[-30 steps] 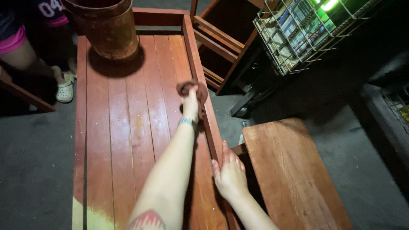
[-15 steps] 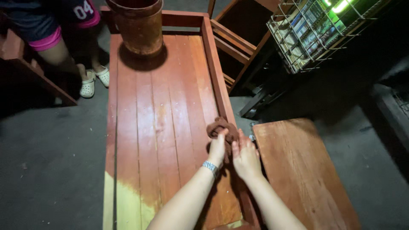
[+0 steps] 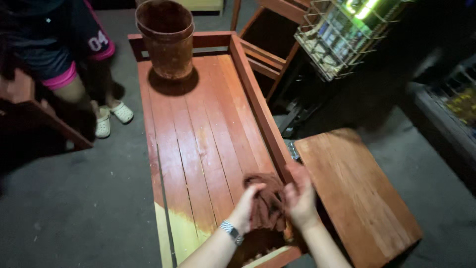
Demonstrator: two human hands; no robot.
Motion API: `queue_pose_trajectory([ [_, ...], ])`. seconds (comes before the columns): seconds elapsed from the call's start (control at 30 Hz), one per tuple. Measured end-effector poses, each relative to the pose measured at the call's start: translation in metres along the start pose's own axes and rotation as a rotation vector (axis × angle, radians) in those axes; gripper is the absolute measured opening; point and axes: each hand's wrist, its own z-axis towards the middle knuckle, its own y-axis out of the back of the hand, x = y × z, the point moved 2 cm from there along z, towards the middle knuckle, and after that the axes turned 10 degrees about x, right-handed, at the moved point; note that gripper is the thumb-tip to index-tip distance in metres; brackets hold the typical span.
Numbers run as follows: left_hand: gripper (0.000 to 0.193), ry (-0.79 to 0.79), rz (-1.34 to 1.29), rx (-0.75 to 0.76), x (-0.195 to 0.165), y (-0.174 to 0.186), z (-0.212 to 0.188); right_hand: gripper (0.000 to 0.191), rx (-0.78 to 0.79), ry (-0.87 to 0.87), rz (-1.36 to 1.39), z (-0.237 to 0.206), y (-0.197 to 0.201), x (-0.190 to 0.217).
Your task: The person wipes a reddish-brown wood stain onto a slatted wooden tray-like furniture piece using a cloth, working the stain across the planks and along the edges. They periodically refold the stain-soaked cloth and continue coating the remaining unstained wood, with a bucket of stain resting on the piece.
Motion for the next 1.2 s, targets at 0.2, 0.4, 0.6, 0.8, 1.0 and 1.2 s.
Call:
queue_pose_trajectory([
  [0.2,0.056,-0.108,0.054,-0.182,-0.011,-0.013,-0.062,0.109,0.164,-0.299,0.066,-0.034,-0.082,0.049],
  [0.4,0.065,-0.019,0.344,0.017,-0.006,0.018,-0.099,0.057,-0.185,-0.581,0.572,-0.059,-0.115,0.029],
  [0.6,0.059,-0.260,1.054,-0.029,-0.028,0.065,-0.119,0.029,-0.620,-0.833,0.939,-0.107,-0.092,-0.004],
  [0.8,0.055,-0.027,1.102,-0.166,-0.052,0.104,-0.133,0.032,-0.782,-0.364,0.606,-0.161,0.015,0.016],
  [1.0,0.052,0.001,1.441,-0.119,-0.044,0.099,-0.133,0.048,-0.259,-0.490,-0.417,-0.159,0.050,0.021],
  [1.2,0.049,0.048,1.403,-0.067,-0.034,0.088,-0.140,0.061,-0.112,-0.315,-0.915,-0.157,-0.003,0.019],
])
